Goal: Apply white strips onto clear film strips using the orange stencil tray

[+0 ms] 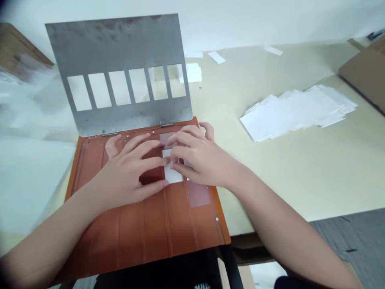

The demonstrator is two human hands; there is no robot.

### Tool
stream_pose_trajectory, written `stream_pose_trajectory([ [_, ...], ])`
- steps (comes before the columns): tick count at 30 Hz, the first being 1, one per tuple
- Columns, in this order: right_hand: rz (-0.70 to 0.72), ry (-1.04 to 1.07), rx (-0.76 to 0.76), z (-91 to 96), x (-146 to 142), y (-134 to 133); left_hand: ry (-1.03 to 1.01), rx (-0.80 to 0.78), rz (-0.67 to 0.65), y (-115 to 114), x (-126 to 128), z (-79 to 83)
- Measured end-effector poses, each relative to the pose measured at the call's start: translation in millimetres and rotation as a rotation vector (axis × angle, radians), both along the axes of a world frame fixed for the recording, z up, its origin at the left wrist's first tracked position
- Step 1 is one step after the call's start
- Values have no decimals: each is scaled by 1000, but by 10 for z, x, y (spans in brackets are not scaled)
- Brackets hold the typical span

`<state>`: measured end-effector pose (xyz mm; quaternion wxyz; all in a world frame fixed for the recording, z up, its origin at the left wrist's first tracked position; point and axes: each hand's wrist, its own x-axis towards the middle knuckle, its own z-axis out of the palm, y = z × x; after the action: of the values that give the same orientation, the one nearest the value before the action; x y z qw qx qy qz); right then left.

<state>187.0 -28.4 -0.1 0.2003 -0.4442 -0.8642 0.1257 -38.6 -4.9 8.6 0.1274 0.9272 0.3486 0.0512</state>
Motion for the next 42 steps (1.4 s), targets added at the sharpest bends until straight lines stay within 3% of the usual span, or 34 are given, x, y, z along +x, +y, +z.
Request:
stream_pose_trajectory([
  [9,-3,-124,82,-107,-27,10,-19,-21,-9,21,2,19],
  [21,-30,-140,180,-143,-48,7,-16,-32,-5,15,-22,14],
  [28,-52,-124,135,-121,-69,1,-24,-44,-7,-5,-16,17],
  [36,-46,-108,87,-104,-85,9,-38,90,4,-70,-27,-36],
  [42,-44,-78,75,-114,-84,11,-73,244,-114,-249,-56,52],
])
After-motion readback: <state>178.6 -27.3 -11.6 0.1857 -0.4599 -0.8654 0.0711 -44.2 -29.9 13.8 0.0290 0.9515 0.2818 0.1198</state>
